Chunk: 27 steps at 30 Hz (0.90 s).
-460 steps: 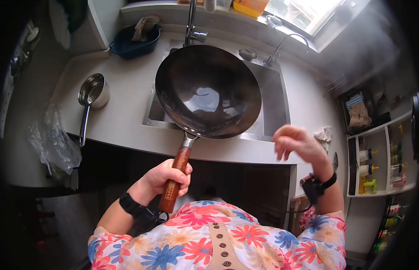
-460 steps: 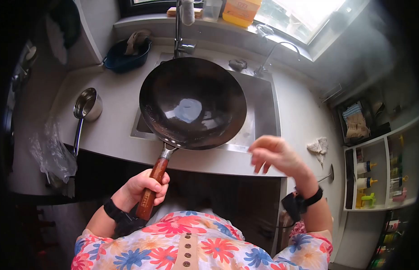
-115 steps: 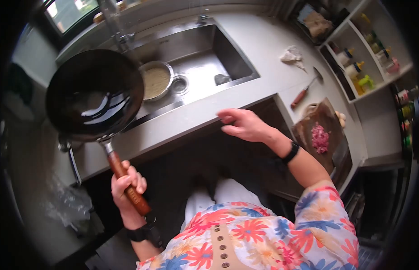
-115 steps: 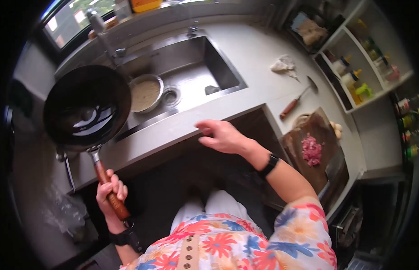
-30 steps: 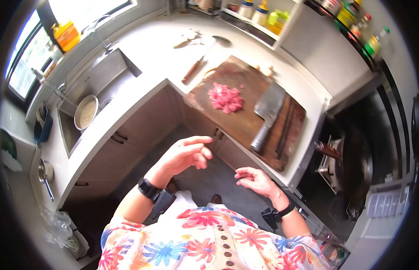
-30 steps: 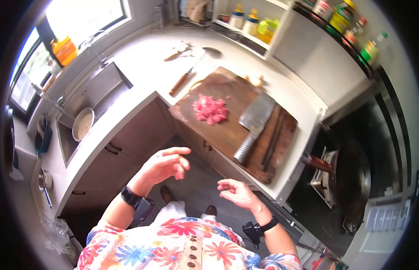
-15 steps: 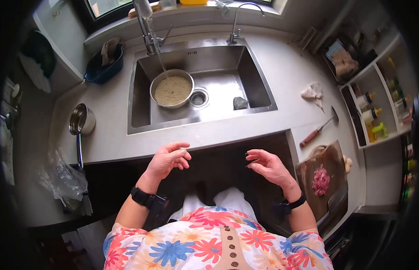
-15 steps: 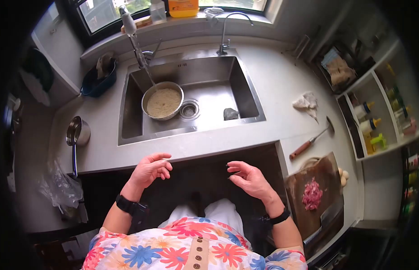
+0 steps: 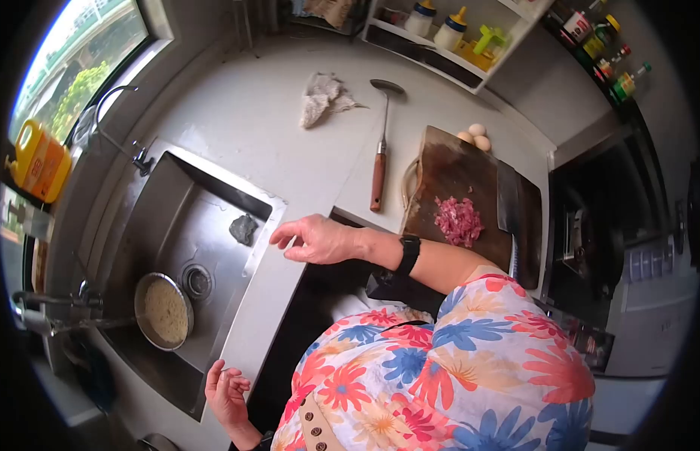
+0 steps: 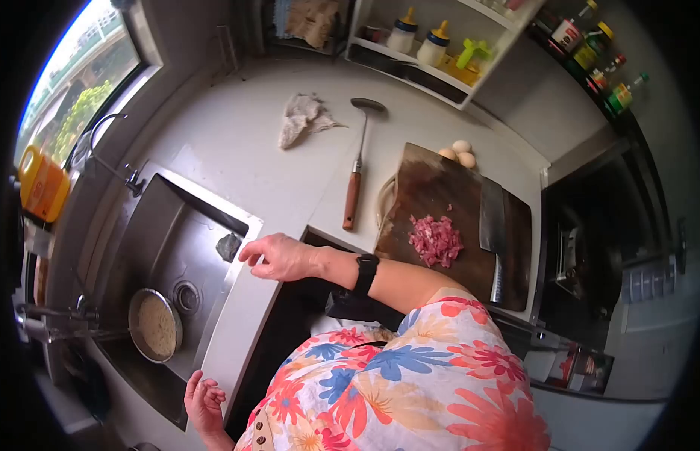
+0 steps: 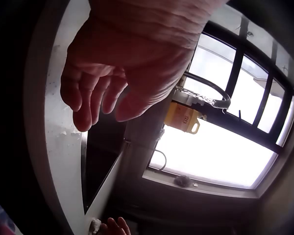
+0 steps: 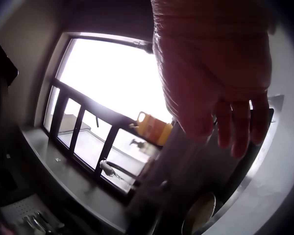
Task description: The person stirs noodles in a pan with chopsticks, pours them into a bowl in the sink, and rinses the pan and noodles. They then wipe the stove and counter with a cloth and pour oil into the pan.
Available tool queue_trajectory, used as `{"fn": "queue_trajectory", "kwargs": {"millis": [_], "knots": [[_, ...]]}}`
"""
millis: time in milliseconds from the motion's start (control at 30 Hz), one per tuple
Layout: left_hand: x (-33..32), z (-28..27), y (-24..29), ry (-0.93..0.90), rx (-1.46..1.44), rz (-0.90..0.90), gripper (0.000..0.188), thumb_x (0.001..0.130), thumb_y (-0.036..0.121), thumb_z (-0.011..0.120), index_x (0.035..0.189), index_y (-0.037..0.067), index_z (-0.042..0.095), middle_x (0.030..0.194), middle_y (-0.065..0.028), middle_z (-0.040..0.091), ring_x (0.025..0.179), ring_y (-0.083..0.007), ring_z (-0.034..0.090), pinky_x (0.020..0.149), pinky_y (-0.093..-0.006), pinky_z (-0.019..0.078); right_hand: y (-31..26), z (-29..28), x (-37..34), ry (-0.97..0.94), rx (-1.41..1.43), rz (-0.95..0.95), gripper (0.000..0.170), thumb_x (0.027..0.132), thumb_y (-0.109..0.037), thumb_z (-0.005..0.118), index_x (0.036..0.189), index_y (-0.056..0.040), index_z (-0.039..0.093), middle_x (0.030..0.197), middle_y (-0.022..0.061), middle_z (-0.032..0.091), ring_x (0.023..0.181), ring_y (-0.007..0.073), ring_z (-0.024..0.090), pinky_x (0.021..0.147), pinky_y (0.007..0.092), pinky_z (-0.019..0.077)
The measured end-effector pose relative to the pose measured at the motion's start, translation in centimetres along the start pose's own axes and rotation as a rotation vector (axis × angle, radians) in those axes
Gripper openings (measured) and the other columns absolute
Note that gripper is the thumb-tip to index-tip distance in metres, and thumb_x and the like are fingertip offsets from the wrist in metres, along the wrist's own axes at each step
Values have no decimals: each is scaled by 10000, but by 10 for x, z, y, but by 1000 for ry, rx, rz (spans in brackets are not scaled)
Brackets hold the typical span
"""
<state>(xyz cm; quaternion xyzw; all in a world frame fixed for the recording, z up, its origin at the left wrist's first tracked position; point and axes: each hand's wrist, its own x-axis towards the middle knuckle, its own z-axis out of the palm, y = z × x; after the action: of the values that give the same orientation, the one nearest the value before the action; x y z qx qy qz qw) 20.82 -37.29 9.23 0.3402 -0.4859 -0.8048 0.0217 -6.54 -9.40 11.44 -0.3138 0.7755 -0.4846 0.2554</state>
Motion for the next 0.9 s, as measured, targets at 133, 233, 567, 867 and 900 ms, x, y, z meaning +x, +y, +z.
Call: {"fn": "queue_trajectory", "kwargs": {"millis": [133, 233, 567, 867, 900], "knots": [[28, 25, 12, -147, 95, -20, 284, 876, 60, 527, 1138, -42, 485, 806, -149, 611, 571, -192, 608, 508, -244, 480, 36, -68, -85, 563, 233, 213, 190, 849, -60, 575, 1022, 18, 593, 844, 48, 623, 710, 88, 601, 629, 227, 511], [40, 42, 17, -272, 125, -53, 280, 875, 58, 528, 1133, -43, 485, 805, -147, 612, 572, -189, 607, 512, -243, 482, 69, -127, -208, 1175, -213, 415, 120, 826, -91, 579, 925, -43, 628, 699, 49, 646, 600, 117, 613, 553, 247, 490], [35, 76, 12, -321, 279, -197, 266, 862, 64, 538, 1107, -38, 521, 813, -124, 618, 616, -177, 612, 548, -261, 482, 158, -139, -482, 690, -948, 1350, 289, 617, -261, 617, 675, 21, 639, 769, 229, 613, 773, 386, 605, 678, 448, 483], [47, 126, 3, -478, 253, -251, 277, 867, 155, 583, 1104, 14, 555, 831, -59, 627, 666, -106, 610, 586, -209, 452, 168, -176, -489, 902, -469, 1471, 284, 736, -192, 531, 773, 90, 531, 645, 211, 553, 592, 316, 548, 603, 444, 437], [47, 127, 2, -458, 235, -242, 277, 867, 155, 583, 1104, 14, 555, 831, -59, 627, 666, -106, 610, 586, -209, 452, 190, -191, -514, 829, -927, 1239, 343, 793, -253, 498, 737, 84, 531, 692, 213, 561, 673, 361, 548, 646, 435, 421]]}}
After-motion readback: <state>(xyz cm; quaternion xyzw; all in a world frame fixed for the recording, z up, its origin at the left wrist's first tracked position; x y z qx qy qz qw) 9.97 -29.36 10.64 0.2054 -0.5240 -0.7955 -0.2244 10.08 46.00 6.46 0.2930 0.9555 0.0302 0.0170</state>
